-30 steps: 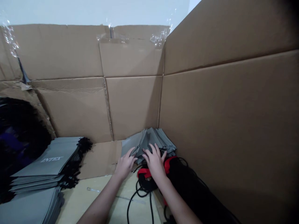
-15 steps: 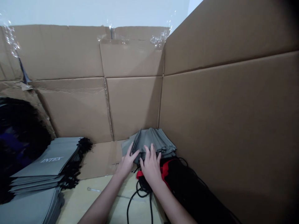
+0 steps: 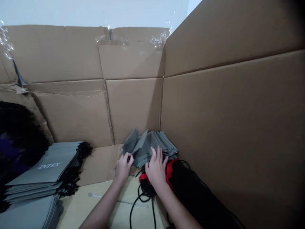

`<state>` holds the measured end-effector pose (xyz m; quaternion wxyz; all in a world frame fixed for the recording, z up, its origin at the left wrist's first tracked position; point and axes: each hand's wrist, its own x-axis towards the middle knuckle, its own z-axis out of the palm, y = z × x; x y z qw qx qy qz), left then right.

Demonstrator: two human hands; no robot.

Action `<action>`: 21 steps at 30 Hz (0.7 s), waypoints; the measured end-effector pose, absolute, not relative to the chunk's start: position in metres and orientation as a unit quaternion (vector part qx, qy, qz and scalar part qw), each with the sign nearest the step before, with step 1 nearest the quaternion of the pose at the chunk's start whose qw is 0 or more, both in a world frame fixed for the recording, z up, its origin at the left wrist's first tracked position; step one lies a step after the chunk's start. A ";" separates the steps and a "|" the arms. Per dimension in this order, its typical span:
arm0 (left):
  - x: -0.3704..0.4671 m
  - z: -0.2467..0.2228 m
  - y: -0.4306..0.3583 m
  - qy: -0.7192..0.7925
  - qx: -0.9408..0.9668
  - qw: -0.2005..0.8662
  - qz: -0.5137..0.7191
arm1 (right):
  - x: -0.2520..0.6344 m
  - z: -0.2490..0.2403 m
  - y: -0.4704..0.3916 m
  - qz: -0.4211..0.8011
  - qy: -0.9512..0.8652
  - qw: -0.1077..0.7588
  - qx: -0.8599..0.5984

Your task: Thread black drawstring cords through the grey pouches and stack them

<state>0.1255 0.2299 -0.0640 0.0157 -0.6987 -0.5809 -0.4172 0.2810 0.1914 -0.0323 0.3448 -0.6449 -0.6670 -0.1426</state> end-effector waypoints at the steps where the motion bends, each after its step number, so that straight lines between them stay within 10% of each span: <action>1: 0.126 -0.063 0.230 -0.586 -0.695 0.018 -0.417 | 0.281 -0.033 0.191 -0.147 -0.666 0.329 -0.653; 21: 0.137 -0.046 0.218 -0.591 -0.745 0.013 -0.308 | 0.272 -0.047 0.192 -0.056 -0.774 0.431 -0.461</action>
